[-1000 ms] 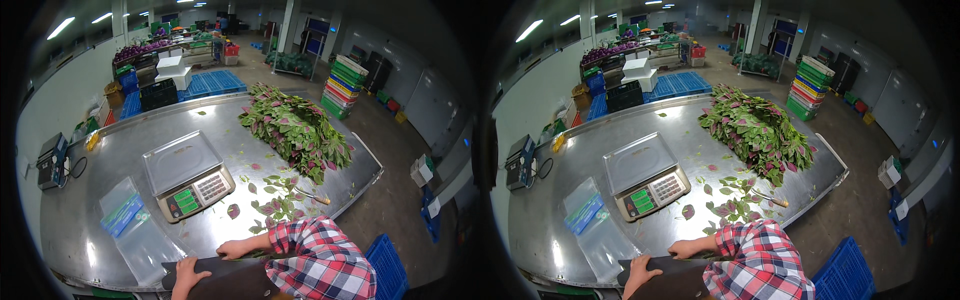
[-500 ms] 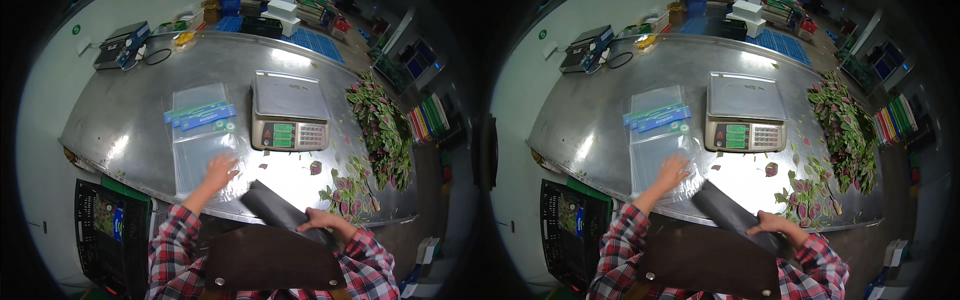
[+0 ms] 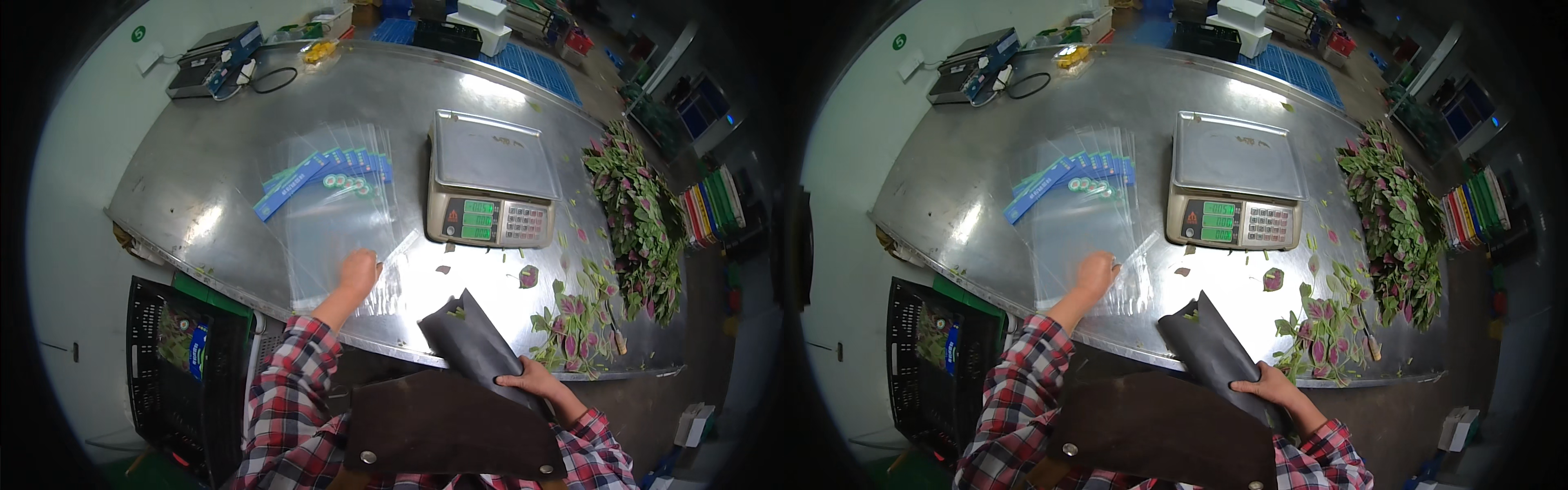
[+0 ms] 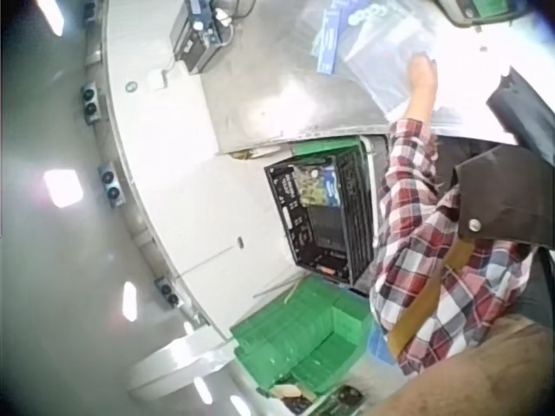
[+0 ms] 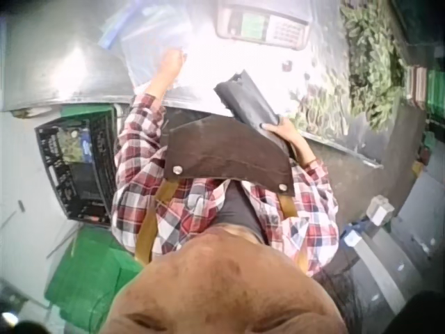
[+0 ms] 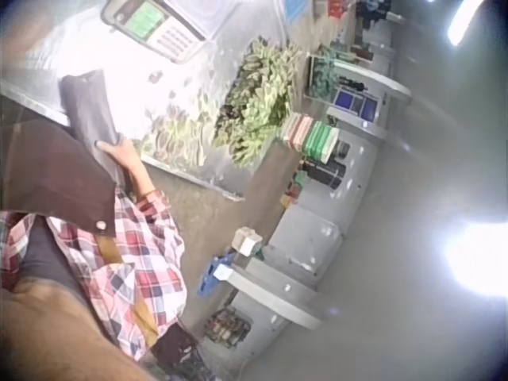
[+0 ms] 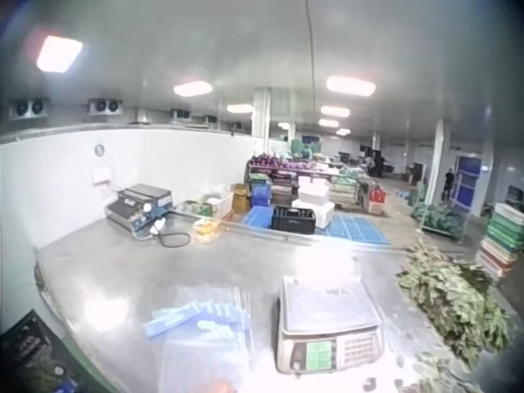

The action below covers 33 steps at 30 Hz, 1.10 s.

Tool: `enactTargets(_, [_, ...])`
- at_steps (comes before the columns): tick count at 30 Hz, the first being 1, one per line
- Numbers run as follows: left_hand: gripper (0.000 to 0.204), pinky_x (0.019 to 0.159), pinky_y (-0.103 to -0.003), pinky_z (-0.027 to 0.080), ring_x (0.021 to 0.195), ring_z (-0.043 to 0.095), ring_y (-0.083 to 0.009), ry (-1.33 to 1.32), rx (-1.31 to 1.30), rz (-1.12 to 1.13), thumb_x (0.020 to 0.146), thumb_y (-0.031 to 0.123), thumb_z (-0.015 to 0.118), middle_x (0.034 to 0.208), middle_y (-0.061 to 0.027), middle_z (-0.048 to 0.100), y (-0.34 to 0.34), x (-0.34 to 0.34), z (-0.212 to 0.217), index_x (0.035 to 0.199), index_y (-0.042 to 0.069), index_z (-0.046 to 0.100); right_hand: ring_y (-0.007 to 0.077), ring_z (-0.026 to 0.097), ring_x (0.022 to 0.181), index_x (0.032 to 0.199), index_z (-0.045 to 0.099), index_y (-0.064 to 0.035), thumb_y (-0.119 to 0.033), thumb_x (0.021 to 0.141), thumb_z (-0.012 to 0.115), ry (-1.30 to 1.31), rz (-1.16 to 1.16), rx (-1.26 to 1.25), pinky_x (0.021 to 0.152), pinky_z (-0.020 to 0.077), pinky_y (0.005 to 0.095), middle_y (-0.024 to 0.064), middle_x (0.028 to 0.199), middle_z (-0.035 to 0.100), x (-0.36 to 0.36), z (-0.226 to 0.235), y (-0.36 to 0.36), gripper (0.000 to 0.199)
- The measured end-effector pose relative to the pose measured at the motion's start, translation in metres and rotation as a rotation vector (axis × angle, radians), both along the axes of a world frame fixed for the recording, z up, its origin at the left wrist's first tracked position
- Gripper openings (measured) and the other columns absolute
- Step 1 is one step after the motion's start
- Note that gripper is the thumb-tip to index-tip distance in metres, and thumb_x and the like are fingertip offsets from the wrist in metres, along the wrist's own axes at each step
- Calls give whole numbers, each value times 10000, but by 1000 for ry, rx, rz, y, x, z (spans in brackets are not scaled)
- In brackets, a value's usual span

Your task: The person gathers bunches of purple-and-green leafy plants, removes loose leaves, weighs the bunches on a digital scale, and slides them into plastic bags.

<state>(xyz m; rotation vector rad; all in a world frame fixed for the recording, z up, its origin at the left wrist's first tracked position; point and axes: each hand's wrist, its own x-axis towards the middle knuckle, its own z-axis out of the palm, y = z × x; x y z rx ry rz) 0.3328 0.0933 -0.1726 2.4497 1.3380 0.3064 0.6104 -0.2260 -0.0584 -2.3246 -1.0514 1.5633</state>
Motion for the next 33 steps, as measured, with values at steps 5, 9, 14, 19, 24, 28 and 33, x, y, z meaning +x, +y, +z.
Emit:
enactTargets(5, [107, 703, -450, 478, 778, 586, -379, -103, 58, 151, 760, 101, 555, 823, -195, 595, 28, 6, -24, 813, 15, 592, 292, 644, 780, 1040, 531, 69, -534, 657, 745, -100, 16, 177, 714, 496, 347, 221, 854, 636, 5, 5, 1, 745])
enactTargets(9, [91, 702, -462, 475, 750, 585, -382, -125, 13, 5, 752, 74, 529, 763, -200, 582, -23, 17, -31, 792, 5, 573, 348, 622, 682, 1013, 529, 37, -470, 722, 707, -226, 203, 326, 638, 486, 388, 210, 718, 612, -10, 36, 42, 611])
enactTargets(14, [101, 645, -418, 455, 724, 555, -354, -595, 196, -42, 732, 40, 597, 755, -165, 553, -48, 32, 27, 831, 21, 594, 366, 615, 668, 1373, 278, -55, -428, 726, 709, -569, 613, 462, 615, 483, 403, 187, 675, 602, -10, 22, 80, 863])
enactTargets(19, [199, 652, -364, 476, 704, 550, -275, -476, 425, -597, 692, 33, 628, 782, -126, 553, -118, 29, 72, 880, -6, 575, 330, 633, 817, 1400, 235, -23, -457, 639, 769, -224, 475, 457, 723, 493, 362, 223, 873, 633, -18, 8, 146, 1026])
enactTargets(24, [202, 807, -398, 428, 886, 537, -292, -348, 392, 73, 699, 64, 644, 907, -86, 565, -124, 0, 50, 892, 46, 588, 243, 617, 859, 1111, 471, 98, -403, 615, 793, 167, 30, 583, 764, 488, 323, 211, 937, 621, -37, -2, 187, 776])
enactTargets(28, [383, 987, -374, 334, 1174, 417, -331, -612, 336, 347, 776, 129, 666, 1283, -170, 418, -154, 17, 80, 1139, 62, 563, 185, 585, 774, 1058, 478, 93, -402, 740, 722, 279, -243, 707, 670, 484, 293, 171, 890, 596, -84, -37, 199, 637])
enactTargets(33, [652, 1007, -306, 311, 1220, 380, -216, -1385, -686, 611, 924, 214, 519, 1406, -140, 321, -173, -28, 29, 1445, 62, 159, 177, 570, 738, 1112, 527, 26, -310, 945, 424, 231, 200, 562, 646, 462, 332, 157, 829, 605, -87, -76, 163, 389])
